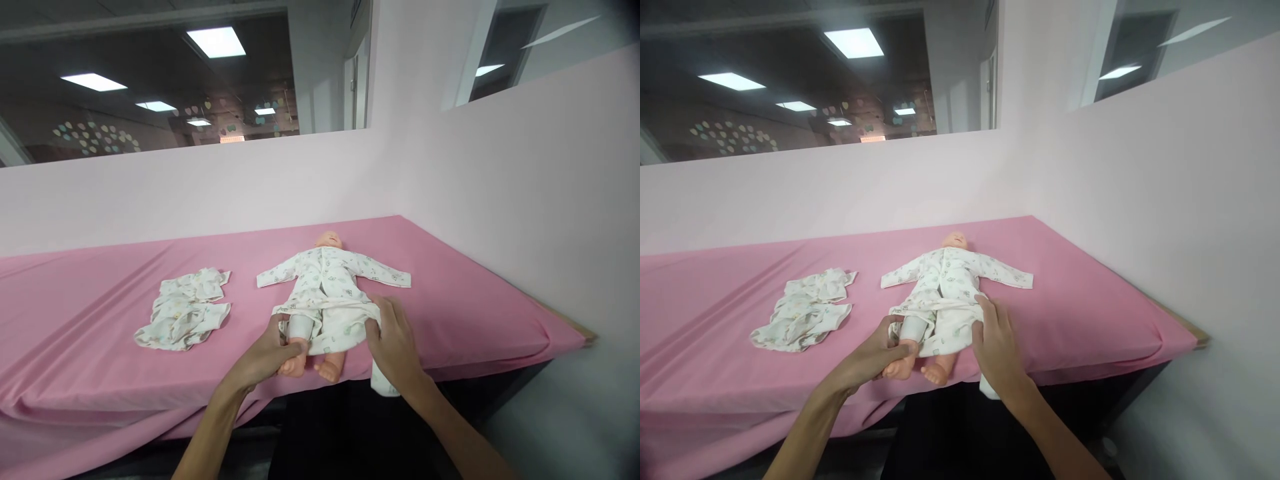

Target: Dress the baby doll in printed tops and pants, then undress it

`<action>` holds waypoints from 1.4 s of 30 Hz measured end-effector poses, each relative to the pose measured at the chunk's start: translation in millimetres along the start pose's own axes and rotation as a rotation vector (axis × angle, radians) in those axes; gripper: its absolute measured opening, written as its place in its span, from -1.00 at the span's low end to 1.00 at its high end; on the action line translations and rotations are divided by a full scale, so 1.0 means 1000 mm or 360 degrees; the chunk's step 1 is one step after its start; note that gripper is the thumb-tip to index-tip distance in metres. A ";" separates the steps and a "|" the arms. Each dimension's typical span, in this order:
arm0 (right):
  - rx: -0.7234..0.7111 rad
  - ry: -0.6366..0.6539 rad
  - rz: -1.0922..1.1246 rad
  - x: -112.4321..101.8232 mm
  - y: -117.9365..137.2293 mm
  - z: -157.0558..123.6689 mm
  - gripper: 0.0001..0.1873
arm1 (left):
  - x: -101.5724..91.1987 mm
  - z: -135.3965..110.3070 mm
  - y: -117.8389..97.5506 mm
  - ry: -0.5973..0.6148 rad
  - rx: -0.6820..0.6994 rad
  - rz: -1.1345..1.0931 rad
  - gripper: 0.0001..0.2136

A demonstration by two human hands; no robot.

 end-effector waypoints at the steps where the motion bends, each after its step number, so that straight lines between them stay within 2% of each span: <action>1: -0.0100 -0.0047 -0.0065 -0.001 0.002 0.002 -0.64 | 0.001 -0.001 0.000 -0.0004 -0.0046 0.0040 -0.41; 3: -0.0262 -0.0027 -0.0132 -0.001 0.007 -0.002 -0.67 | 0.003 -0.004 -0.001 -0.0018 -0.0090 0.0100 -0.42; 6: -0.0376 0.0242 -0.0092 0.003 0.014 -0.023 -0.68 | 0.000 -0.008 -0.005 -0.0072 0.0005 0.0189 -0.47; 10: -0.0391 0.0641 -0.0019 0.003 0.021 -0.056 -0.67 | -0.015 -0.005 -0.014 -0.0373 -0.0019 0.0681 -0.59; 12: -0.0355 0.0794 0.0015 0.005 0.023 -0.066 -0.64 | -0.020 0.005 -0.035 -0.0535 0.0095 0.0943 -0.61; 14: -0.0277 0.0933 0.0088 0.009 0.024 -0.070 -0.62 | -0.014 0.022 -0.067 -0.0580 0.0379 0.1154 -0.62; 15: -0.0220 0.0987 0.0129 0.011 0.024 -0.072 -0.61 | -0.007 0.032 -0.083 -0.0545 0.0526 0.1277 -0.62; 17: -0.0112 0.1072 0.0201 0.015 0.023 -0.074 -0.62 | 0.013 0.057 -0.102 -0.0262 0.0656 0.1581 -0.62; 19: -0.0011 0.1103 0.0253 0.018 0.019 -0.075 -0.63 | 0.030 0.080 -0.106 0.0103 0.0569 0.1808 -0.63; 21: 0.0087 0.1102 0.0322 0.020 0.013 -0.077 -0.63 | 0.038 0.095 -0.106 0.0329 0.0445 0.1900 -0.66; 26: 0.0280 0.0988 0.0558 0.018 -0.001 -0.075 -0.57 | 0.031 0.108 -0.104 0.0505 0.0227 0.1766 -0.71; 30: 0.0392 0.0978 0.0769 0.015 -0.003 -0.065 -0.65 | 0.016 0.105 -0.106 0.0555 0.0202 0.1518 -0.78; 33: 0.0496 0.0918 0.0873 0.018 -0.008 -0.037 -0.72 | 0.006 0.100 -0.111 0.0448 0.0285 0.1069 -0.83; 36: 0.0660 0.0809 0.0971 0.029 -0.018 0.001 -0.70 | 0.002 0.094 -0.109 0.0357 0.0301 0.0650 -0.83; 39: 0.0778 0.0921 0.1108 0.045 -0.017 0.020 -0.73 | 0.001 0.091 -0.099 0.0307 0.0244 0.0330 -0.82; 42: 0.0830 0.1158 0.1156 0.051 -0.011 0.007 -0.79 | -0.003 0.091 -0.087 0.0221 0.0144 0.0037 -0.82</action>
Point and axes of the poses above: each hand's wrist, its own z-axis towards the middle knuckle, its own x-axis out of the palm, y = z × x, the point moved 7 cm from there along z, towards the middle knuckle, and after that the axes turned 8 degrees about z, right-handed, at the moved point
